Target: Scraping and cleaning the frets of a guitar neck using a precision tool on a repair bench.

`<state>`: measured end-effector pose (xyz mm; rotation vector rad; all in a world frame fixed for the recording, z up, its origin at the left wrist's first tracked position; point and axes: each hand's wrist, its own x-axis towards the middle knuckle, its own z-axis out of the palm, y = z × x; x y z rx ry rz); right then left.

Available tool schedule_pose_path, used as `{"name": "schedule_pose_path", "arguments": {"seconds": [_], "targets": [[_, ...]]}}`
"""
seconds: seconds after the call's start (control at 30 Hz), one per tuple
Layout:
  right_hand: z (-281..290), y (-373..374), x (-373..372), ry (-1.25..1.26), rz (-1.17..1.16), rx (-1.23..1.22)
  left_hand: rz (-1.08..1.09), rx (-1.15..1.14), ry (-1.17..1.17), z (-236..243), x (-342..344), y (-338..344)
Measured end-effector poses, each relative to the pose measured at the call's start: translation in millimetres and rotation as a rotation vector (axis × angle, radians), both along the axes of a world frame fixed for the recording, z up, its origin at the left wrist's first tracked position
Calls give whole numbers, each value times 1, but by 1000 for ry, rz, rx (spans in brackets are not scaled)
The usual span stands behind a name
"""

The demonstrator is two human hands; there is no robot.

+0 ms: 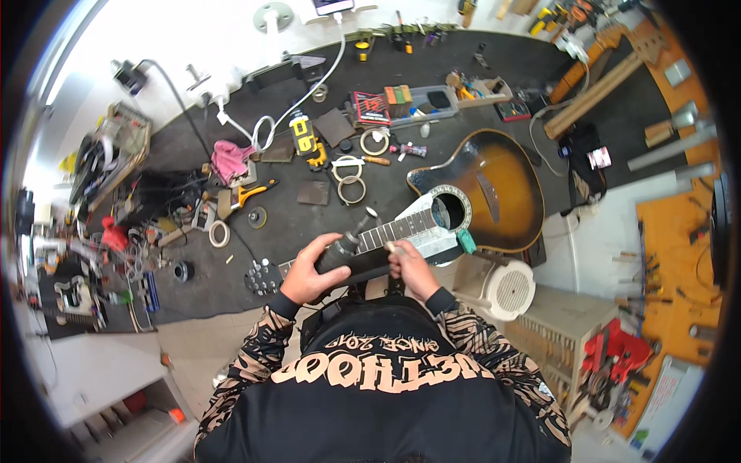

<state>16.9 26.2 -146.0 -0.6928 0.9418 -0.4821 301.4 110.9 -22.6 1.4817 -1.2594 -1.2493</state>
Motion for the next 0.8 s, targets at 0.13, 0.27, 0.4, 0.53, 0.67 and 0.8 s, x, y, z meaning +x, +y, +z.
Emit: {"name": "schedule_pose_path", "arguments": {"seconds": [0.13, 0.27, 0.4, 0.53, 0.67, 0.8], "targets": [[-33, 16, -16, 487, -129, -503, 25, 50, -87, -34, 29, -38], [-16, 26, -9, 752, -125, -633, -76, 255, -116, -51, 47, -68], [-18, 37, 0, 976, -139, -782, -213, 306, 183, -41, 42, -84], [-27, 44, 7, 1082, -154, -841, -448, 239, -39, -32, 33, -93], [-29, 45, 8, 1110, -153, -837, -590, 18, -480, -43, 22, -80], [-31, 42, 5, 1119, -161, -887, -622, 16, -652, -49, 9, -75]]}}
